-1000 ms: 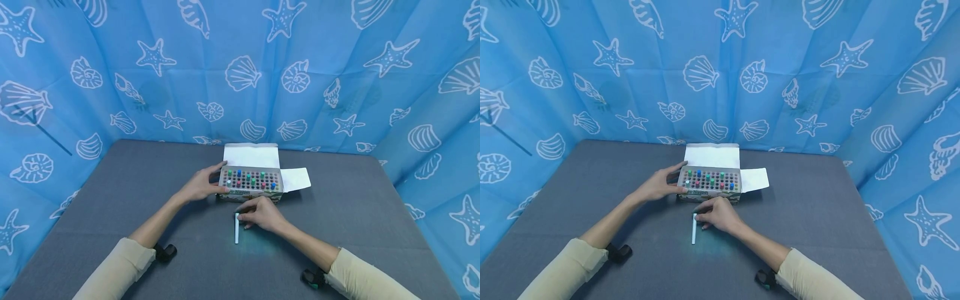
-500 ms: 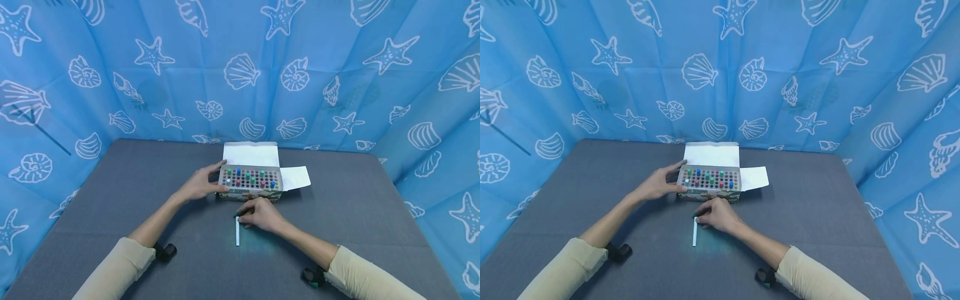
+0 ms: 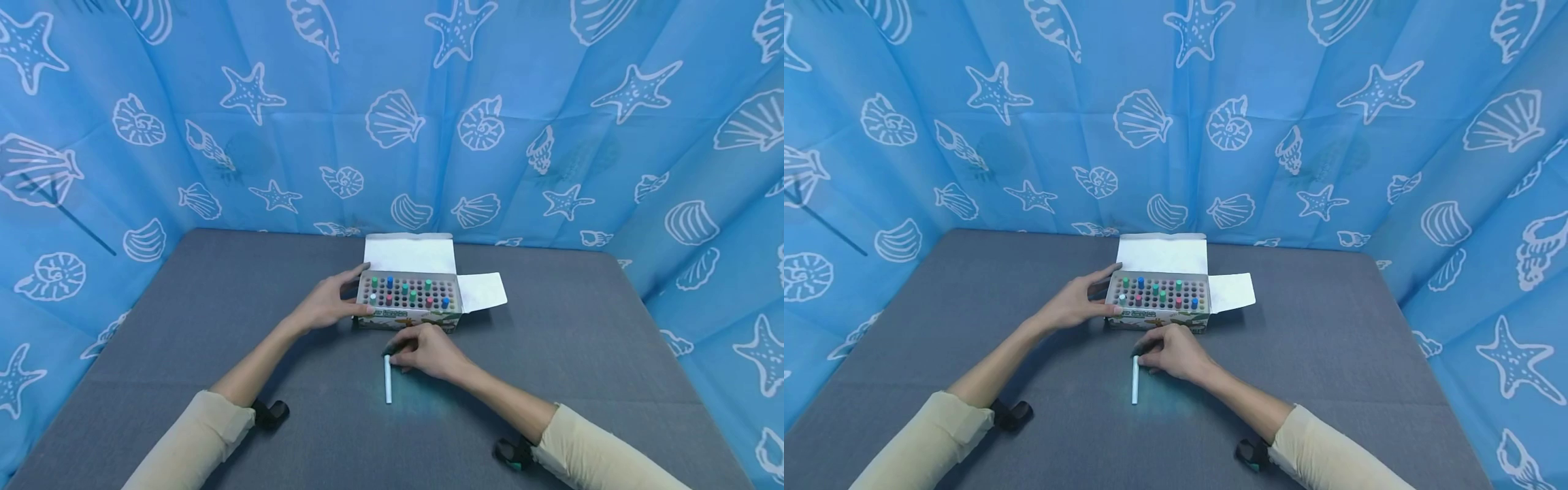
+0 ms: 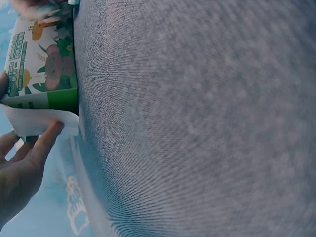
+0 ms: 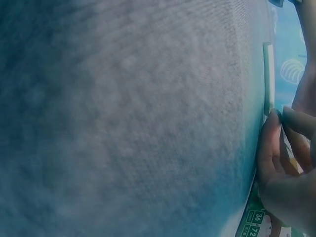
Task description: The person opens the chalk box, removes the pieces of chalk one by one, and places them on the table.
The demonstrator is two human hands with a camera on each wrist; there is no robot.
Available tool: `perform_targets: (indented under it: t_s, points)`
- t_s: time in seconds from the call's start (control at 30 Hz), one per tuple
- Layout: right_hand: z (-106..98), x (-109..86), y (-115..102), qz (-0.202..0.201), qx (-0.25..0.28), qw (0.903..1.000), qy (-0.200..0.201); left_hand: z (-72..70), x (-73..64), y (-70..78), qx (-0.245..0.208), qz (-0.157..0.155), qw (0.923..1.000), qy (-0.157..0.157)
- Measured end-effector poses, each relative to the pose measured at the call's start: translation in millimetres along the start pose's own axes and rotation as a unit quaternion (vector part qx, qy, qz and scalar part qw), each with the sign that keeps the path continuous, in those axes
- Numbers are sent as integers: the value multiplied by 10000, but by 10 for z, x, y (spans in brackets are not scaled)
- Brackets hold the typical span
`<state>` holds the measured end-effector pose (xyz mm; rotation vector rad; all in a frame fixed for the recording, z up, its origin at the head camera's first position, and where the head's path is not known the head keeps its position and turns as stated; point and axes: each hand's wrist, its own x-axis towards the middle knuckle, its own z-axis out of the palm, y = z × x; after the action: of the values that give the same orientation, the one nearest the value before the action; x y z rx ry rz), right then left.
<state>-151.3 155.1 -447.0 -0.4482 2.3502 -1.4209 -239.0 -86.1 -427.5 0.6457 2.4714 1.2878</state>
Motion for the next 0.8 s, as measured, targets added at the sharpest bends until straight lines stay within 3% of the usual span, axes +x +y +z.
perform_targets:
  t_s: [0.27,0.47,0.63,0.8]
  points:
    - [-53,-32,-29,-252,-317,9990,201,-2,-9,0,-89,20,10000,-18]
    - [-126,-70,-77,-509,-249,9982,174,6,-2,8,-170,24,9998,-64]
    - [-224,-85,-158,-769,-259,9959,397,8,4,6,-86,-34,10000,-30]
    - [-318,-107,-244,-748,-254,9953,563,2,0,13,-82,-58,9999,-35]
